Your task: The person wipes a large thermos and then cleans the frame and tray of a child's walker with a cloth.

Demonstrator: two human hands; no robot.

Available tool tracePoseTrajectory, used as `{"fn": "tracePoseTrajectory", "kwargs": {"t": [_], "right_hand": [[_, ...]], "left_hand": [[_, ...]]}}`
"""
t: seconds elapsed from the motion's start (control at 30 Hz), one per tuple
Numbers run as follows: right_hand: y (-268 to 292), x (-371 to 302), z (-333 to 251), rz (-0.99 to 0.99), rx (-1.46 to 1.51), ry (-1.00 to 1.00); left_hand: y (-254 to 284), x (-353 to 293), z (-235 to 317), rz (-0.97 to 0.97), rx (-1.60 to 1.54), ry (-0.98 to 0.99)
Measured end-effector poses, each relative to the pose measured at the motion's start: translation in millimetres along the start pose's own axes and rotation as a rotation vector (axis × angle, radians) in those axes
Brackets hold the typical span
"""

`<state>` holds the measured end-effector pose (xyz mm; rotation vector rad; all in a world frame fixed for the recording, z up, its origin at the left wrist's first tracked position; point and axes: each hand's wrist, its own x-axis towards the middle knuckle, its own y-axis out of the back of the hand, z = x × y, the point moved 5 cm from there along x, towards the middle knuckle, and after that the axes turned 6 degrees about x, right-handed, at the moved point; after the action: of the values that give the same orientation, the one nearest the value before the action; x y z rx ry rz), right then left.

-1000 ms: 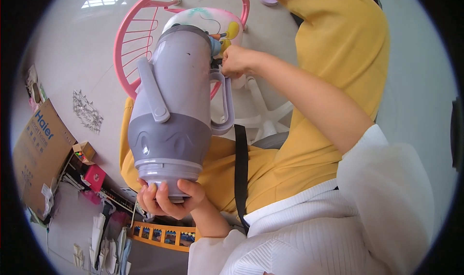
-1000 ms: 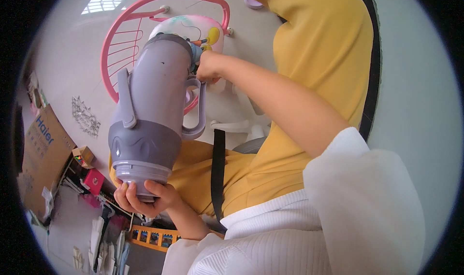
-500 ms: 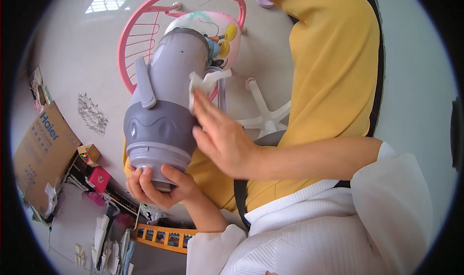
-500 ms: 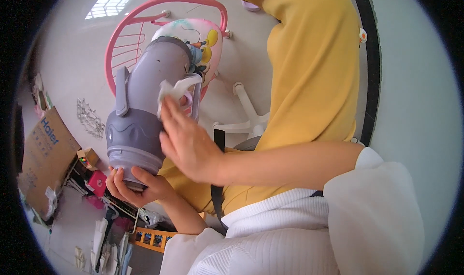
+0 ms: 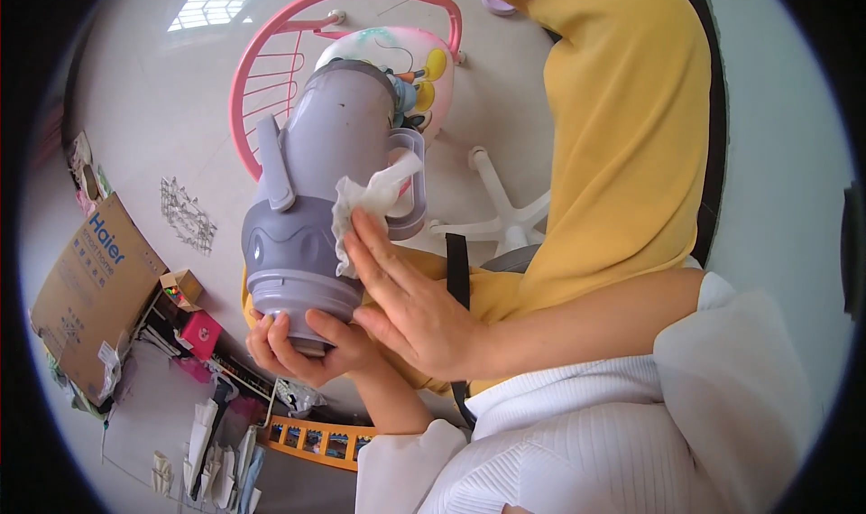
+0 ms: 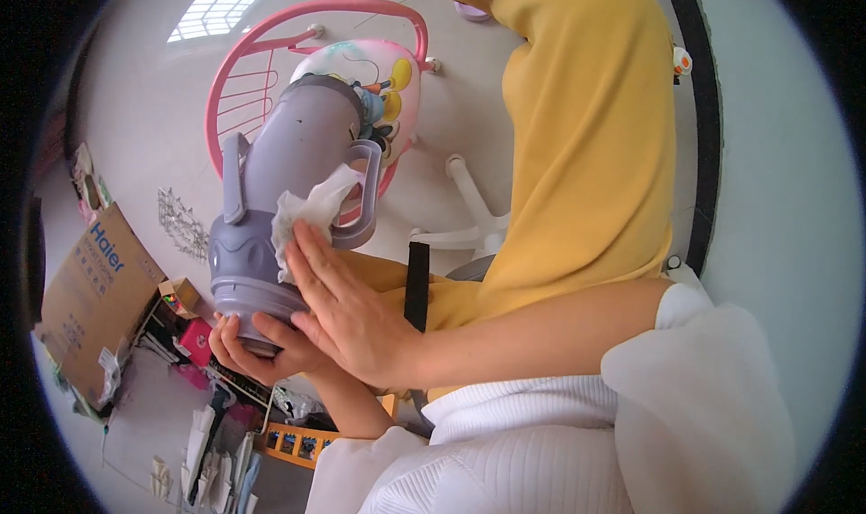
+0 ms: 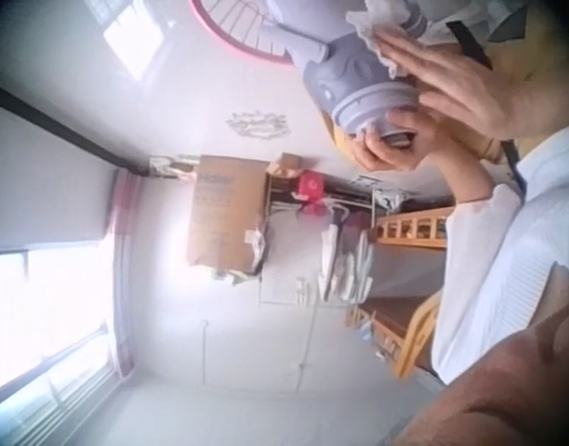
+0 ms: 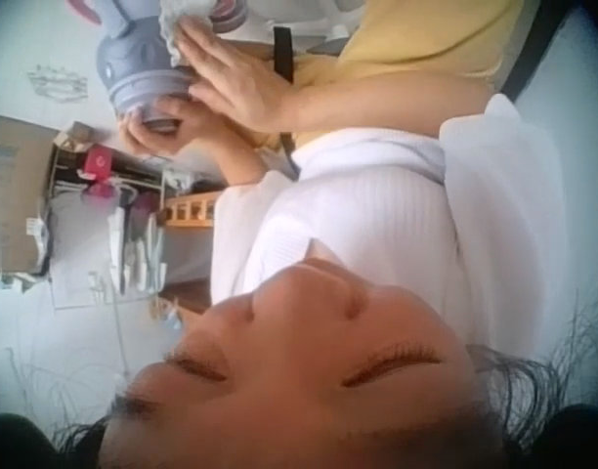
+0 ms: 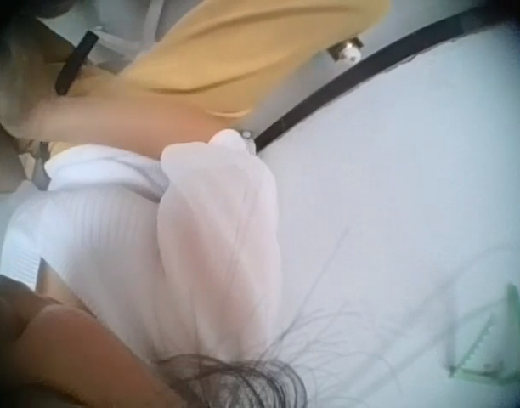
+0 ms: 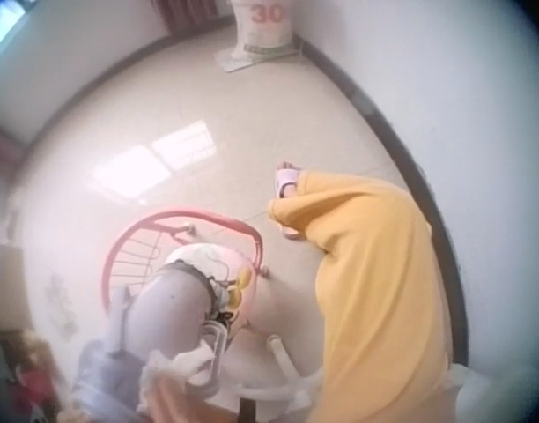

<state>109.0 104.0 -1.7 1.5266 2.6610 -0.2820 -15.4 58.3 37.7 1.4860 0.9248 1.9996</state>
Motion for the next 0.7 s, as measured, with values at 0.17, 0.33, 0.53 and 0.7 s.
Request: {"fn": "tracePoseTrajectory", "kwargs": {"t": [0.17,0.33,0.53,0.7], "right_hand": [[27,53,42,0.126,-0.015,-0.226],[8,5,10,0.029,-0.117,-0.102],[30,35,27,0.135,-0.227,-0.037],[62,88,72,0.157,-0.174,-0.180]], "left_hand": [[-9,3,7,-0.032,0.015,-0.020],[-8,6,3,-0.015,0.003,-0.021],[-12,12,7,-0.031,0.015,-0.024],[-10,8,6,-0.005,0.002,-0.035]]}}
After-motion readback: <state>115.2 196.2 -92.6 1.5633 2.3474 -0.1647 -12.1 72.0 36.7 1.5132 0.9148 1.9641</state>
